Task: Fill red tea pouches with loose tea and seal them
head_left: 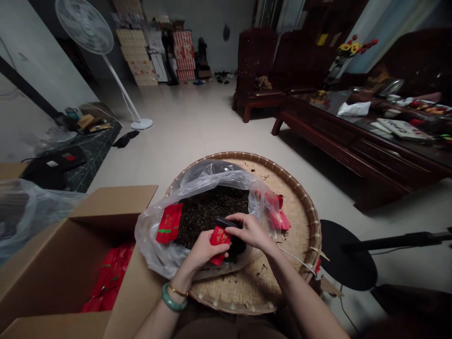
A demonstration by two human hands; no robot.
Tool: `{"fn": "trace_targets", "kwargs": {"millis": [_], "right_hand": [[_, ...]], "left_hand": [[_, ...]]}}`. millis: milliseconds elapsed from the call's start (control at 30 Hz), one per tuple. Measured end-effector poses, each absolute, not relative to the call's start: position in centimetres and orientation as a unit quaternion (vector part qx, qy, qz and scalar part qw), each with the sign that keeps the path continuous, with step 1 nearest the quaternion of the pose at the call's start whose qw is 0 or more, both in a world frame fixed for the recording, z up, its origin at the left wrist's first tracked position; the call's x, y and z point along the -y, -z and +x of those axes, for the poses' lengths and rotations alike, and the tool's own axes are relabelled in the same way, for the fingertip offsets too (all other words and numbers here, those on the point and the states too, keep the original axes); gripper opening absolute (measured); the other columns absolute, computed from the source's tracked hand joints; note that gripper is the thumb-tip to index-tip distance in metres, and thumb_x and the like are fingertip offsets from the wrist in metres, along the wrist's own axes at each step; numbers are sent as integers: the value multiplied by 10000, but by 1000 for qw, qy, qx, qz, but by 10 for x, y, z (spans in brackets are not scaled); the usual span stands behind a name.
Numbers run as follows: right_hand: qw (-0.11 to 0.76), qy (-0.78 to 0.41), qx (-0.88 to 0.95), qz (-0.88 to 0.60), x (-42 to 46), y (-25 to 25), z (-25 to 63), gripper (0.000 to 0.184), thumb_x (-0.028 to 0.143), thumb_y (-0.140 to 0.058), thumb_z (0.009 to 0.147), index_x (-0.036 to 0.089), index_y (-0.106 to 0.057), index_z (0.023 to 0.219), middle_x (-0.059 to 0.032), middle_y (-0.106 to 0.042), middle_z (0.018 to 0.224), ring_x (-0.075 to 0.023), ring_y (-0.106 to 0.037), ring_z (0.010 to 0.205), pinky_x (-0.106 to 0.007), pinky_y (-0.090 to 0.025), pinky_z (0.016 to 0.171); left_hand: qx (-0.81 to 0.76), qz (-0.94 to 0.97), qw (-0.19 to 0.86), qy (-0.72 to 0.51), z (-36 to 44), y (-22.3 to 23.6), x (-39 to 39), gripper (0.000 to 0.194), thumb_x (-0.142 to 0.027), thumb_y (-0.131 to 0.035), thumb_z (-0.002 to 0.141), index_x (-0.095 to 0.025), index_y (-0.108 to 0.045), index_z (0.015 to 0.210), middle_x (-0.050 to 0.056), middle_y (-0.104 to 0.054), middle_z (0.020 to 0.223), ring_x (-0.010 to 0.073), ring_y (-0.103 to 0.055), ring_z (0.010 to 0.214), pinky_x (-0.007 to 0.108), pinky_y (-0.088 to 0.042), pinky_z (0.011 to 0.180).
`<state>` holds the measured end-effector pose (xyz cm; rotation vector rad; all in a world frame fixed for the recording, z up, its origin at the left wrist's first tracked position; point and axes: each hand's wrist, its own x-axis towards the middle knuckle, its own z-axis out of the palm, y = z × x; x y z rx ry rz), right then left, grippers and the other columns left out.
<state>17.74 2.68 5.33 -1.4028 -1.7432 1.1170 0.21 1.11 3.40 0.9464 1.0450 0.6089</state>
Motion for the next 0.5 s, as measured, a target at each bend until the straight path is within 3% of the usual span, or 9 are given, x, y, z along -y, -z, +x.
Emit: {"fn": "trace_targets", "kwargs": {"millis": [100,500], "right_hand": [[315,-432,650,-541,-27,-53,178,298,261,-706,685,187,-704,974,-56,-721,976,-240,-652,893,-346,-488,803],[311,-423,664,-532,-25,-57,180,192,228,-681,712,190,-713,898,-36,-729,883,-215,-648,828,-311,-483,751]], "left_hand": [[-475,430,717,-274,1,-32,-11,418,-311,-831,520,-79,-641,811,89,-711,751,156,-656,522,245,-526,518],[-470,433,722,-264,1,-29,-9,446,-333,-825,535,-76,-639,848,108,-721,792,162,-662,535,247,-523,522]]}}
